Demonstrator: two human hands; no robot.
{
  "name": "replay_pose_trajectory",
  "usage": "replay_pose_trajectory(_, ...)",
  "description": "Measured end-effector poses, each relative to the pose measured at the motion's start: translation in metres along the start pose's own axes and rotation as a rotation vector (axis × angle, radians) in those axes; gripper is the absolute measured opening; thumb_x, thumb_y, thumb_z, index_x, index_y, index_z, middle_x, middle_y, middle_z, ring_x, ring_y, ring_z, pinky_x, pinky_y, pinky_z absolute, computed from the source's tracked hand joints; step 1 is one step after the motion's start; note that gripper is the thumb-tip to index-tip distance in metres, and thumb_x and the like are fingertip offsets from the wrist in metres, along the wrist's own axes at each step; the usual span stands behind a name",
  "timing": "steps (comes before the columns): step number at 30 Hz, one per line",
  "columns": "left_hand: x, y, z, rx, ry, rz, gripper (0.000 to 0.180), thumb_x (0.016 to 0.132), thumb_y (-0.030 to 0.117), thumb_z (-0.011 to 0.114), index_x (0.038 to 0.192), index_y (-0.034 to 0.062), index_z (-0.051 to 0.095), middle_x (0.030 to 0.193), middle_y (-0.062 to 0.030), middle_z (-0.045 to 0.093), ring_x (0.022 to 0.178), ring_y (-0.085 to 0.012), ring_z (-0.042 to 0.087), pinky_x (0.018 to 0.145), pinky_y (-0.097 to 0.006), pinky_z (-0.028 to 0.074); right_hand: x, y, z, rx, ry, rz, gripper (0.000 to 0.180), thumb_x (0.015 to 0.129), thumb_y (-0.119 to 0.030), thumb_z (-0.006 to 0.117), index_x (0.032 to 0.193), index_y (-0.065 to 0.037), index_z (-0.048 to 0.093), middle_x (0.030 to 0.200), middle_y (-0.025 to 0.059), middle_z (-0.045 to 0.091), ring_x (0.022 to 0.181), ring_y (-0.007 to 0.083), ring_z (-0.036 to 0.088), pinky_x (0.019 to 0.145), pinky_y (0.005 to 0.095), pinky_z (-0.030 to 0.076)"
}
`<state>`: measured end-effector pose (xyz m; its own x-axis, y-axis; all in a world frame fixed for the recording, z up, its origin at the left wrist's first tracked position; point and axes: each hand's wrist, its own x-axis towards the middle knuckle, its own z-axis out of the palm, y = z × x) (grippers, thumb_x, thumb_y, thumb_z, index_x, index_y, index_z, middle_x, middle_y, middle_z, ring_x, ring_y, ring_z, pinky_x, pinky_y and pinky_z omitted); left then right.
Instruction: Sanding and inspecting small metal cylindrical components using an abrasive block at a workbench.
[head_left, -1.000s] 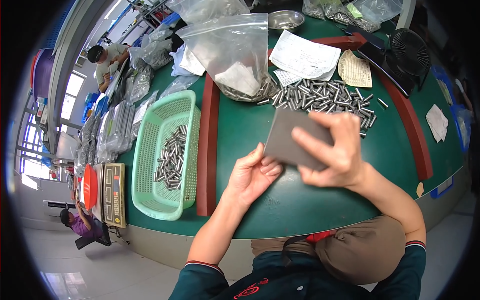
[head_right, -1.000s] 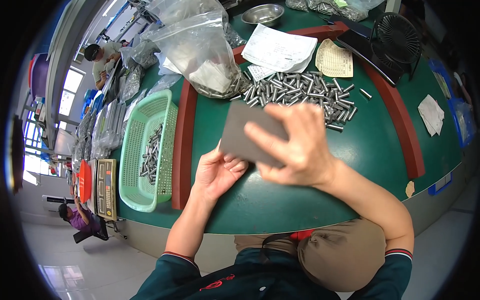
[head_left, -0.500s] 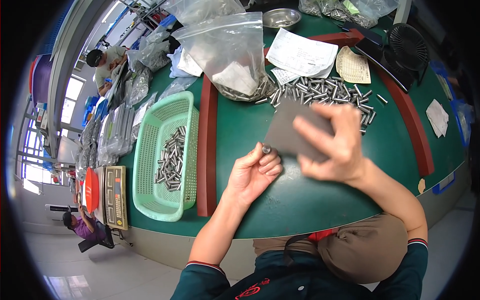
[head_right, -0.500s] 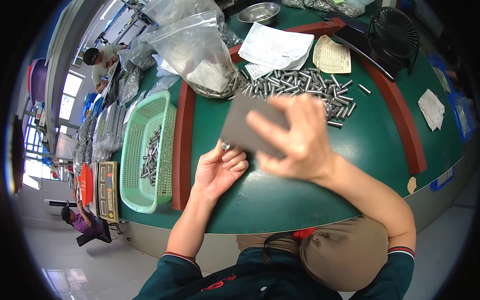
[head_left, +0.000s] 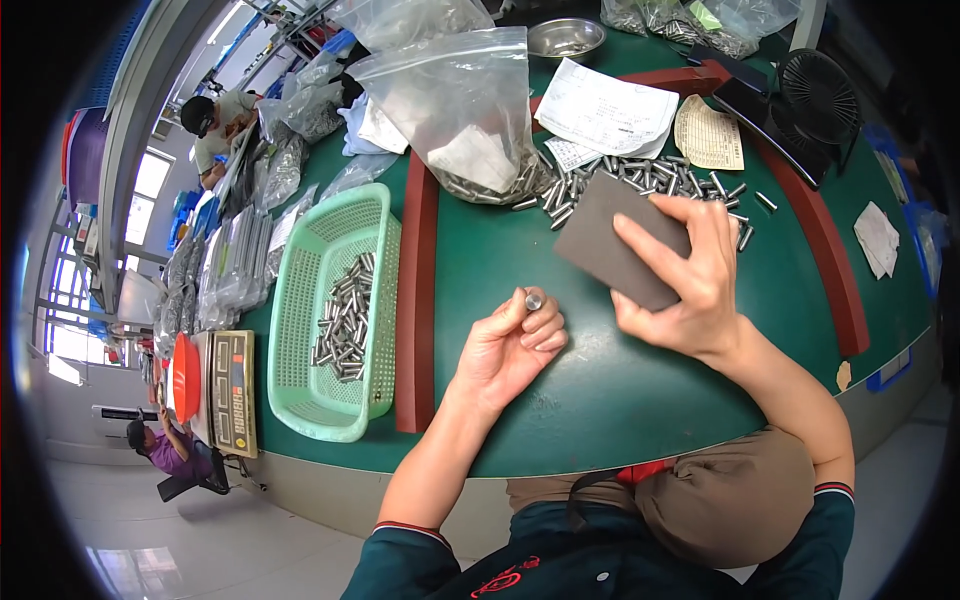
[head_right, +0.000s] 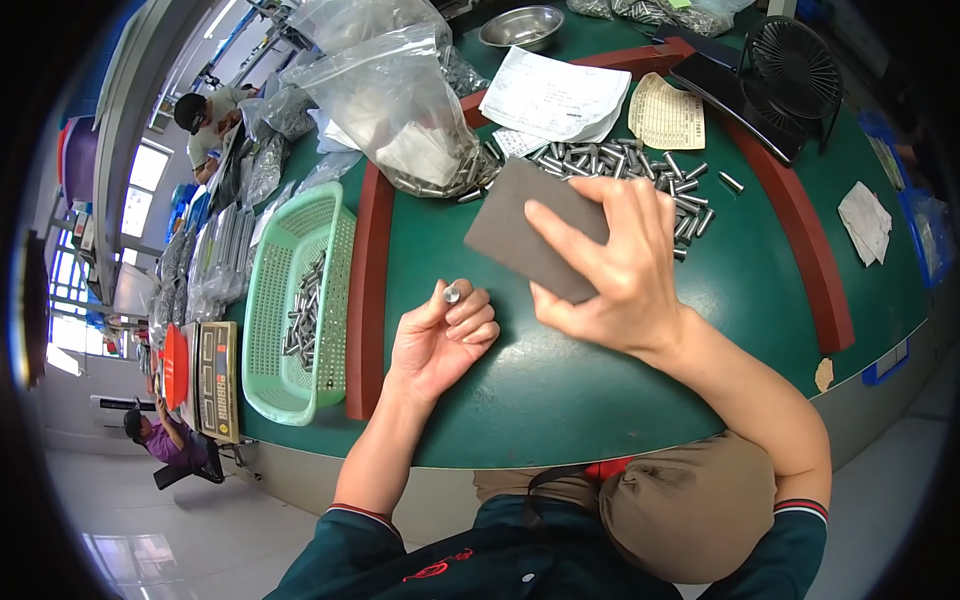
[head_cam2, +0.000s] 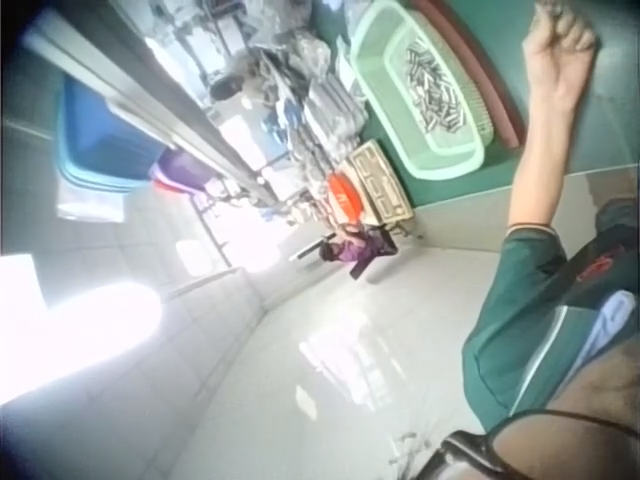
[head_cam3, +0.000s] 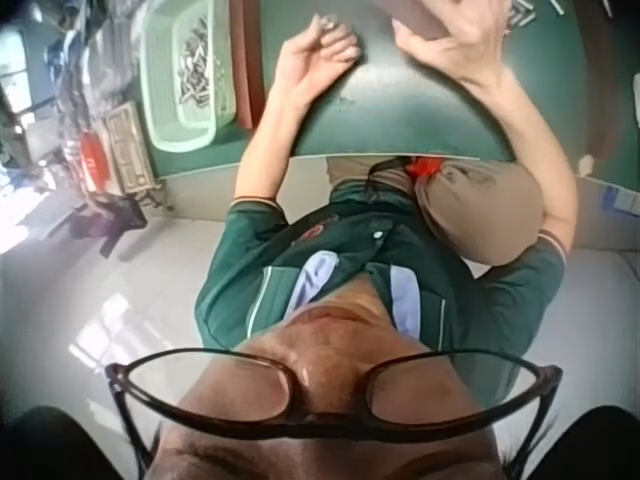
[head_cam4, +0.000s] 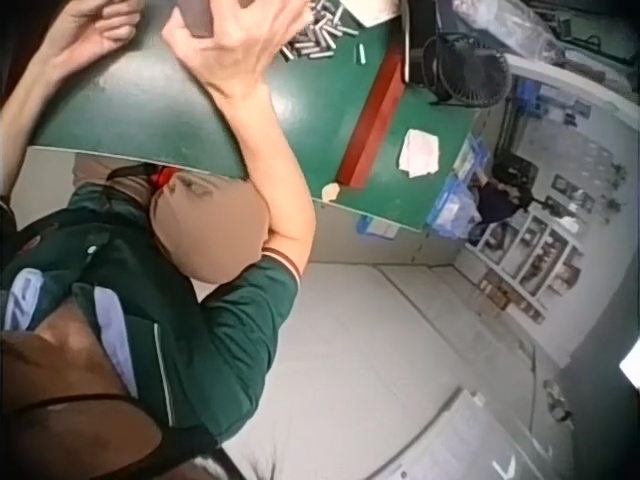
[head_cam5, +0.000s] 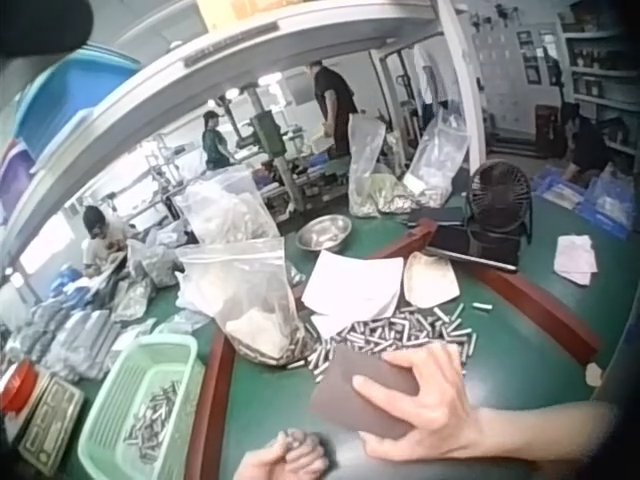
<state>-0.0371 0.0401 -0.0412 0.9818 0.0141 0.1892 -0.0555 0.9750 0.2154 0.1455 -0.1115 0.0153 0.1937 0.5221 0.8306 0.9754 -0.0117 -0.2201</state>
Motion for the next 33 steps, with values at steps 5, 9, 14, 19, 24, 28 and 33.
replay_pose_trajectory(5, -0.004, -0.01, 0.025, 0.302, 0.532, 0.068, 0.036, 0.098, 0.023, 0.055, 0.127, 0.003, 0.053, 0.126, -0.0116, 0.059, 0.112, -0.023, 0.059, 0.103, -0.038, 0.045, -0.021, -0.024, -0.004, 0.14, -0.146, -0.278, 0.054, 0.063, -0.037, 0.069, 0.114, -0.02, 0.068, 0.117, 0.0118, 0.058, 0.086, 0.0222, 0.055, 0.08, 0.0398, 0.036)
replay_pose_trajectory(9, 0.009, -0.007, 0.031, 0.135, 0.389, 0.072, 0.023, 0.1, 0.027, 0.053, 0.087, 0.0074, 0.055, 0.071, 0.0014, 0.034, 0.062, -0.0101, 0.029, 0.061, -0.025, 0.029, -0.002, 0.01, -0.007, -0.008, -0.021, 0.08, 0.062, 0.051, -0.021, 0.077, 0.112, -0.011, 0.068, 0.104, 0.0125, 0.055, 0.091, 0.0277, 0.051, 0.076, 0.0388, 0.035)
replay_pose_trajectory(14, 0.009, -0.006, 0.031, 0.093, 0.368, 0.075, 0.022, 0.1, 0.027, 0.052, 0.09, 0.0076, 0.055, 0.073, 0.0015, 0.037, 0.064, -0.0098, 0.033, 0.063, -0.024, 0.032, -0.008, 0.001, -0.009, 0.112, -0.091, 0.195, 0.06, 0.052, -0.022, 0.077, 0.111, -0.01, 0.07, 0.103, 0.0129, 0.055, 0.091, 0.0275, 0.051, 0.077, 0.0382, 0.035)
replay_pose_trajectory(19, 0.004, -0.006, 0.033, 0.136, 0.349, 0.104, 0.019, 0.1, 0.025, 0.054, 0.094, 0.007, 0.054, 0.077, 0.0014, 0.043, 0.066, -0.0094, 0.037, 0.067, -0.024, 0.036, -0.011, -0.005, -0.009, 0.244, -0.11, 0.194, 0.061, 0.052, -0.022, 0.077, 0.111, -0.01, 0.069, 0.104, 0.0133, 0.055, 0.09, 0.0273, 0.051, 0.077, 0.039, 0.036)
replay_pose_trajectory(24, 0.016, -0.017, 0.058, 0.469, 0.757, 0.14, 0.018, 0.093, 0.017, 0.063, 0.105, 0.0048, 0.057, 0.094, -0.0017, 0.061, 0.084, -0.0103, 0.059, 0.087, -0.028, 0.049, -0.015, -0.027, -0.008, 0.299, -0.183, -0.306, 0.059, 0.052, -0.035, 0.074, 0.108, -0.015, 0.072, 0.11, 0.0146, 0.059, 0.082, 0.0243, 0.052, 0.076, 0.0385, 0.036)
replay_pose_trajectory(28, 0.001, 0.001, 0.019, 0.287, 0.118, 0.042, 0.023, 0.092, 0.021, 0.065, 0.104, 0.0034, 0.057, 0.095, -0.0024, 0.062, 0.086, -0.0105, 0.06, 0.088, -0.029, 0.05, 0.0, -0.003, -0.008, 0.092, -0.089, 0.113, 0.064, 0.049, -0.02, 0.075, 0.111, -0.008, 0.069, 0.103, 0.0177, 0.057, 0.086, 0.0318, 0.053, 0.077, 0.044, 0.042)
replay_pose_trajectory(33, 0.032, -0.009, 0.062, 0.403, 0.459, 0.045, 0.024, 0.089, 0.018, 0.07, 0.102, 0.0038, 0.055, 0.086, 0.0006, 0.058, 0.083, -0.0077, 0.058, 0.081, -0.026, 0.052, -0.012, -0.025, -0.015, 0.326, -0.277, -0.237, 0.063, 0.052, -0.033, 0.075, 0.113, -0.017, 0.068, 0.109, 0.0122, 0.057, 0.086, 0.0261, 0.053, 0.079, 0.0432, 0.038)
